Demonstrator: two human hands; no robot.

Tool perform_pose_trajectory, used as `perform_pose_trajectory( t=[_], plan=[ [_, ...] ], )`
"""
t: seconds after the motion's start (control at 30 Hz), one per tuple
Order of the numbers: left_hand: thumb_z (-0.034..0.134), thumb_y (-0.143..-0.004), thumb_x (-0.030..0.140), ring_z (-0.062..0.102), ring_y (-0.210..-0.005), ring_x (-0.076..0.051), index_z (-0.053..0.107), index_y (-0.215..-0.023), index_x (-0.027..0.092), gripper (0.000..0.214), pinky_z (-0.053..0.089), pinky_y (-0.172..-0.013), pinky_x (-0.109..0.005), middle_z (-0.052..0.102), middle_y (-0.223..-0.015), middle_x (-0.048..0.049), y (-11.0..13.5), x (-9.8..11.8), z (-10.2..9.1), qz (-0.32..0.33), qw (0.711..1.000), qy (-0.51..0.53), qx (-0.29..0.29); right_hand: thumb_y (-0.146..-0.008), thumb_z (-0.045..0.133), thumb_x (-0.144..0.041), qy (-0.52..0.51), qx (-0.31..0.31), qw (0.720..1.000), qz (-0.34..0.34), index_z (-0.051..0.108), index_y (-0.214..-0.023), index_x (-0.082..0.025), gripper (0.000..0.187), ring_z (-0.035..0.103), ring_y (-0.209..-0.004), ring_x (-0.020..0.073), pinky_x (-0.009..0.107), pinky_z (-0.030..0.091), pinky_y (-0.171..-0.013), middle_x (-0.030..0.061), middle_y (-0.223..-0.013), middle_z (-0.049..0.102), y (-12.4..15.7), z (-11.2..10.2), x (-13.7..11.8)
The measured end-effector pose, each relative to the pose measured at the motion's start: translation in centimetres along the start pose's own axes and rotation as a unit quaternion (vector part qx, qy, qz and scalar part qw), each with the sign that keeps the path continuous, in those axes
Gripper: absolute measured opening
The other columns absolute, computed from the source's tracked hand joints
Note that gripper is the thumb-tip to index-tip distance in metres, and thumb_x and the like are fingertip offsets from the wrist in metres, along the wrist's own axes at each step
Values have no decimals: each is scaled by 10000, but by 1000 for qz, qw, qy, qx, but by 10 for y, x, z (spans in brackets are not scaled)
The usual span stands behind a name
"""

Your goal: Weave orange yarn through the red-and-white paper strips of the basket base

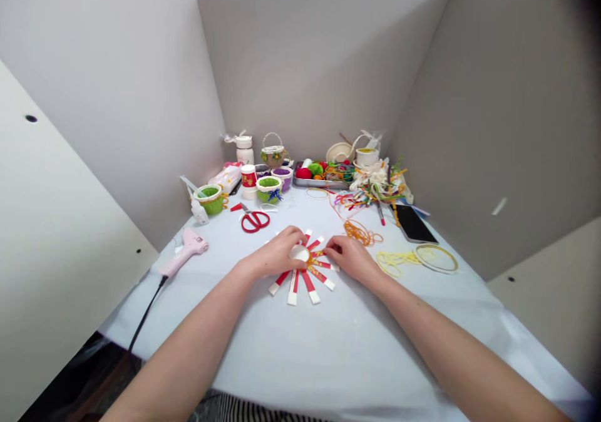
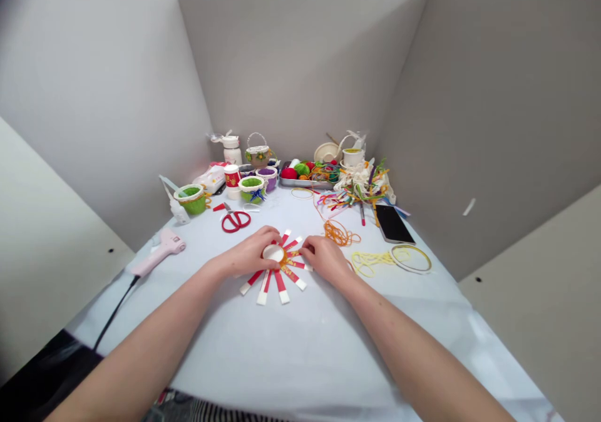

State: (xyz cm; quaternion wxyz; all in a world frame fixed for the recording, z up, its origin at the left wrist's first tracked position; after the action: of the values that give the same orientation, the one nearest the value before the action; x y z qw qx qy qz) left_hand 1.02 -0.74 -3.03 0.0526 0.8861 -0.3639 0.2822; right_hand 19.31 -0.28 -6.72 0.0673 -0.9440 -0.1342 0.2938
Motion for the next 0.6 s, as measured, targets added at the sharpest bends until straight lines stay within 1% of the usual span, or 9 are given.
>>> perform_pose_trajectory(
  t=[0.1,0.17,0.27,0.37,0.47,0.6],
  plan=[
    [714,-775,368,551,-1119,-276,584,-1171,194,452,455,-979,-393,576,-1195,-98,0,-4,2,-13,1000,-25,-9,-855,593,-299,-9,3,1000,-6,707,-773,-196,175,599,-682,158,256,378,-638,32,-773,717,0,0,1],
    [694,-796,355,550,-1114,-286,587,-1176,196,426,456,-968,-404,605,-1173,-93,0,-5,2,-11,999,-34,-24,-856,585,-300,-16,4,1000,-13,711,-778,-192,184,600,-680,161,261,389,-645,35,-764,714,1,-1,1],
    [665,-812,268,543,-1147,-283,582,-1204,206,406,447,-991,-398,610,-1210,-88,0,-7,1,-3,999,-31,-36,-862,571,-295,-30,-1,999,-21,709,-783,-190,190,600,-680,168,271,404,-650,35,-758,709,2,-2,-1],
    [626,-796,160,547,-1157,-276,588,-1212,227,423,445,-1007,-390,626,-1199,-71,-2,-12,1,-2,999,-33,-41,-873,560,-278,-40,-5,999,-36,705,-803,-191,182,603,-705,172,277,418,-664,36,-780,702,6,-6,-4],
    [592,-778,102,559,-1154,-268,612,-1178,232,421,450,-1012,-376,641,-1190,-58,-2,-16,3,4,998,-31,-47,-894,535,-250,-31,-5,997,-65,700,-847,-191,182,608,-746,178,282,432,-685,45,-822,693,16,-10,-9],
    [557,-800,93,570,-1151,-247,609,-1194,229,420,448,-1017,-368,632,-1233,-56,-1,-15,3,16,998,-18,-49,-940,474,-201,11,-14,992,-125,688,-961,-203,216,616,-818,178,283,443,-729,57,-898,681,43,-15,-17]
  ],
)
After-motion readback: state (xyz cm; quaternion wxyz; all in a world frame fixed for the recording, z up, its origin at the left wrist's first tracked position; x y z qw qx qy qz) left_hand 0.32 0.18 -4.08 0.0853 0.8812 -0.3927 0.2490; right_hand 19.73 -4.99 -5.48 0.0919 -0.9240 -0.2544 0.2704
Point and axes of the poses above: each hand's wrist, its own y-axis away from the middle knuckle, its own z-axis out of the palm, x = y × z, the point moved 6 cm from there along -y, towards the middle knuckle
